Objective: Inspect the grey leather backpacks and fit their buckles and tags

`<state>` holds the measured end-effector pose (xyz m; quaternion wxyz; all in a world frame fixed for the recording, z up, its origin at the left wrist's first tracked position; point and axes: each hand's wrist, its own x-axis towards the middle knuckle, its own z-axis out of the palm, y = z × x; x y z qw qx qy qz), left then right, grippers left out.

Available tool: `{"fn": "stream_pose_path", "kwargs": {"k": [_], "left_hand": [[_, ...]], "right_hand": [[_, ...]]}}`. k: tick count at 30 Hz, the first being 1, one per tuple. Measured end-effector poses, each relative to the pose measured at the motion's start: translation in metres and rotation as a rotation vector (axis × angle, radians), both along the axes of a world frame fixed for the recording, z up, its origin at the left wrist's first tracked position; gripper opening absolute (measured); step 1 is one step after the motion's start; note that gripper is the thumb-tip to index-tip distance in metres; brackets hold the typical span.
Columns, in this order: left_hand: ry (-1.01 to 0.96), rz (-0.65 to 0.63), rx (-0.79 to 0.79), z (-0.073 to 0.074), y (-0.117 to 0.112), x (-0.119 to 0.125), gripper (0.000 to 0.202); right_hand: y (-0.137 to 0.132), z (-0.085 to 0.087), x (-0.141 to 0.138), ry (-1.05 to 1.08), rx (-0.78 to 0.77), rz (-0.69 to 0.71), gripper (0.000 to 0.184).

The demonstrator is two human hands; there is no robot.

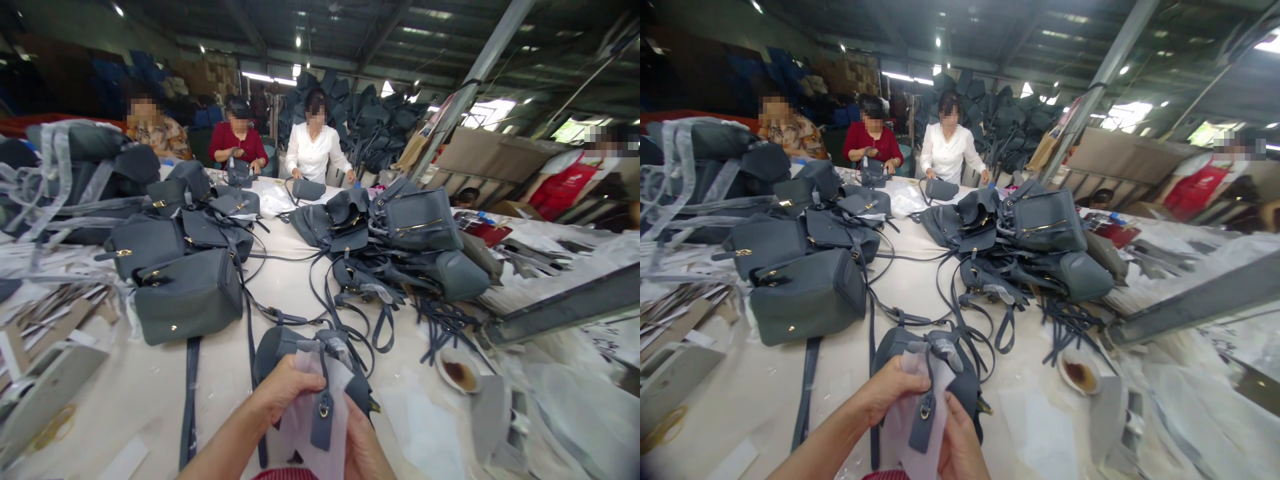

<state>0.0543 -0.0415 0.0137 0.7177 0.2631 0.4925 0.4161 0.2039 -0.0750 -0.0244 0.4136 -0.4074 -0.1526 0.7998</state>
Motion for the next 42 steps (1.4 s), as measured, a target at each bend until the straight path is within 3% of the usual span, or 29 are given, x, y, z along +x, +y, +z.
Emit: {"fn": "stream_pose_path", "kwargs": {"k": [9, 12, 14, 17, 19, 22, 24, 28, 30, 33, 36, 40, 42], "left_hand": [[0.100, 0.079, 0.042, 0.004, -0.009, 0.002, 0.019], [0.189, 0.039, 0.140, 0.007, -0.009, -0.002, 0.019], [0.261, 0.020, 0.204, 0.007, -0.006, -0.002, 0.015], [0.269, 0.015, 0.197, 0.005, -0.002, 0.000, 0.016], [0.260, 0.003, 0.189, 0.004, 0.000, 0.001, 0.014], [0.238, -0.003, 0.179, 0.004, 0.000, -0.001, 0.014], [0.218, -0.010, 0.170, 0.004, 0.000, -0.003, 0.013], [0.202, -0.036, 0.174, 0.001, 0.000, -0.006, 0.012], [0.211, -0.041, 0.189, -0.001, 0.000, -0.005, 0.011], [0.235, -0.028, 0.217, 0.001, -0.003, -0.002, 0.013], [0.202, -0.068, 0.262, 0.012, -0.009, -0.006, 0.009], [-0.135, -0.277, 0.190, 0.023, -0.014, -0.020, 0.035], [-0.184, -0.277, 0.110, 0.019, -0.012, -0.024, 0.030]], "right_hand": [[0.011, -0.003, -0.015, -0.625, 0.304, -0.054, 0.047], [0.009, 0.006, -0.018, -0.658, 0.317, -0.100, 0.045], [0.007, 0.012, -0.019, -0.540, 0.295, -0.075, 0.042], [0.002, 0.011, -0.017, -0.295, 0.231, 0.073, 0.047], [-0.003, 0.004, -0.013, -0.239, 0.231, 0.238, 0.048], [-0.009, -0.005, -0.001, -0.309, 0.300, 0.577, 0.043], [-0.006, -0.003, 0.010, -0.396, 0.345, 0.667, 0.040], [0.015, 0.017, 0.021, -0.466, 0.392, 0.323, 0.051], [0.027, 0.023, 0.015, -0.512, 0.410, 0.194, 0.048], [0.038, 0.022, -0.001, -0.592, 0.444, 0.124, 0.040], [0.039, 0.017, -0.010, -0.660, 0.484, 0.066, 0.037], [0.035, 0.015, -0.008, -0.693, 0.508, 0.071, 0.032], [0.032, 0.014, -0.007, -0.709, 0.524, 0.084, 0.030]]}}
